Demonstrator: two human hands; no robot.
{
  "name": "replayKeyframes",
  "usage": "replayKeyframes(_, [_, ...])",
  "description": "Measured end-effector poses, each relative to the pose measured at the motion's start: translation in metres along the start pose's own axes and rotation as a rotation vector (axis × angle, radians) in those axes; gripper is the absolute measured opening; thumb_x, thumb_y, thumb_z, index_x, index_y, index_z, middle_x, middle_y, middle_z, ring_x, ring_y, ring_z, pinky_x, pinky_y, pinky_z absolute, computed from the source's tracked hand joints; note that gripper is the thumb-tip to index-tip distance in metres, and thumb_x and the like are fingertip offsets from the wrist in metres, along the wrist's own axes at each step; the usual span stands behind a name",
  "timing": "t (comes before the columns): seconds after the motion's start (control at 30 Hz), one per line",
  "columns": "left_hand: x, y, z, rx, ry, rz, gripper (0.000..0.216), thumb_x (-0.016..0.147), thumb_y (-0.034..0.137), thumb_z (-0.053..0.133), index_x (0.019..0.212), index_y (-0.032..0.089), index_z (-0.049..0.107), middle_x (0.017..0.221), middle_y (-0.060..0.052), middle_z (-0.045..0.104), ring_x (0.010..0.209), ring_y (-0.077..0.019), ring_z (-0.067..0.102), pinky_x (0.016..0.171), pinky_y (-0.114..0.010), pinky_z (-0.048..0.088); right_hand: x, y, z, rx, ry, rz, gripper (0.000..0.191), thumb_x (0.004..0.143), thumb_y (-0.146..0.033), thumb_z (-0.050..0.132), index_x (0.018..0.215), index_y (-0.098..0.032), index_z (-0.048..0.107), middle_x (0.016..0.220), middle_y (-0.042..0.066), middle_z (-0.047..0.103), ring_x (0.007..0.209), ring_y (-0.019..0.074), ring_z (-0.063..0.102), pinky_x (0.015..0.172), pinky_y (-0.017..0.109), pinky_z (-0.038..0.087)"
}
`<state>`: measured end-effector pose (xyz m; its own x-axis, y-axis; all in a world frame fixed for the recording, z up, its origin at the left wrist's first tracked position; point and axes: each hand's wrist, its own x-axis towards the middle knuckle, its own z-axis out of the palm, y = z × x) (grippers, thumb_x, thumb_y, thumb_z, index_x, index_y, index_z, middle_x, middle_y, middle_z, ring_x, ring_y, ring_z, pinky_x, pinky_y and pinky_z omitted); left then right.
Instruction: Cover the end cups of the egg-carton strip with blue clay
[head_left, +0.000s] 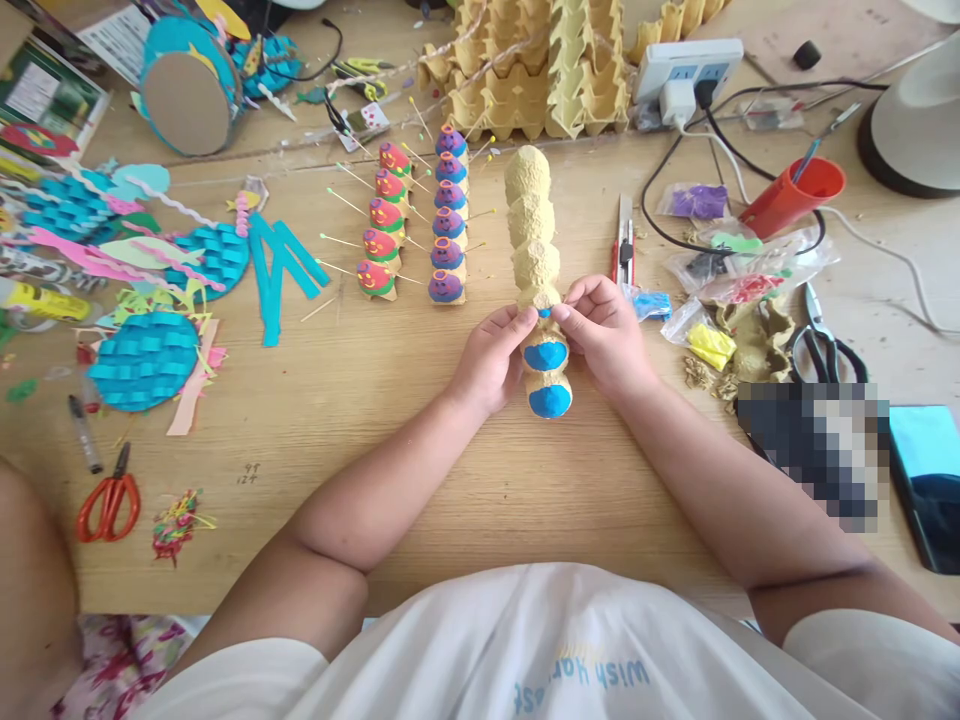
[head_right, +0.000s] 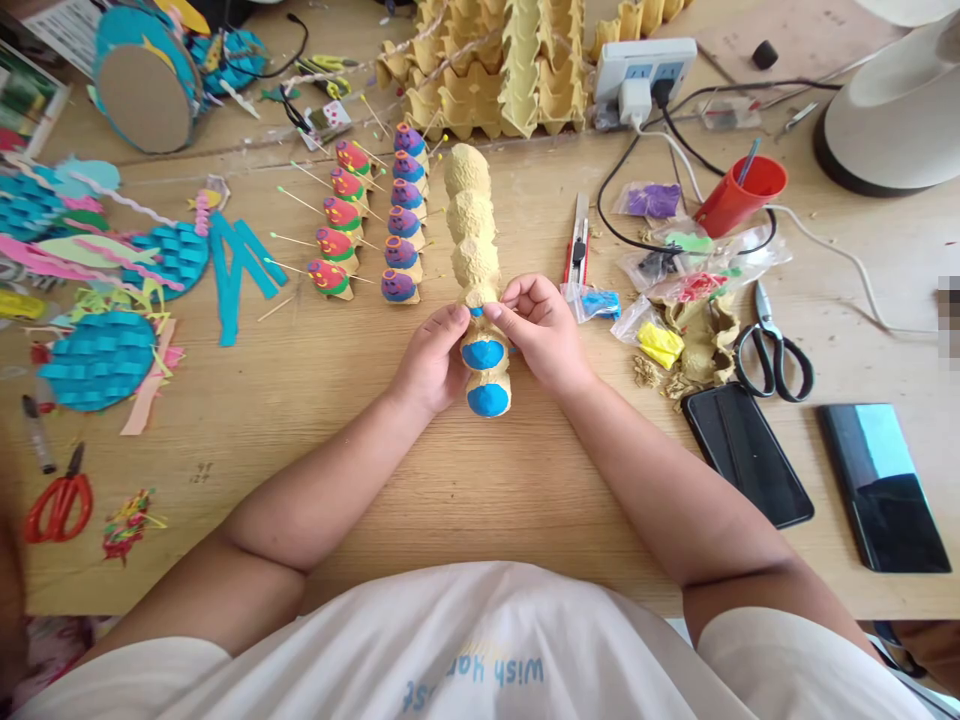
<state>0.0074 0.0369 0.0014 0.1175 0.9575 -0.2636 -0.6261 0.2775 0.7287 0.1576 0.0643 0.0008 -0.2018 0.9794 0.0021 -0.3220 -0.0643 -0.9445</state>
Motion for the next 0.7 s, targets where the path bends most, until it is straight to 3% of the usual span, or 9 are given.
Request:
replayKeyframes(0.43, [-0.0029,0.0016,0.0003,0.014,0.019,0.002,0.029,0.102,0.041,0.087,0.084,0.022,0.076,0.086,0.001,0.082,0.077,-0.013,0.075,0.079,-0.029,0.058,0.0024,0.0029,-0.0013,0.032,-0.022,0.019,0.07,0.069,-0.067,0.109,0.103,-0.032,0.059,0.071,-0.01,0.055,0.06,0.013,0.049,0.054,0.028,0.044])
replayKeyframes(0.7, [-0.0038,0.0023,-0.0032,-0.033,-0.014,-0.051,0.023,0.102,0.037,0.086,0.087,0.022,0.076,0.084,0.002,0.08,0.072,-0.0117,0.071,0.074,-0.027,0.059,0.0022,0.0036,-0.0029,0.122,-0.057,0.081,0.065,0.068,-0.061,0.111,0.103,-0.031,0.065,0.077,-0.008,0.062,0.066,0.0132,0.058,0.06,0.028,0.054])
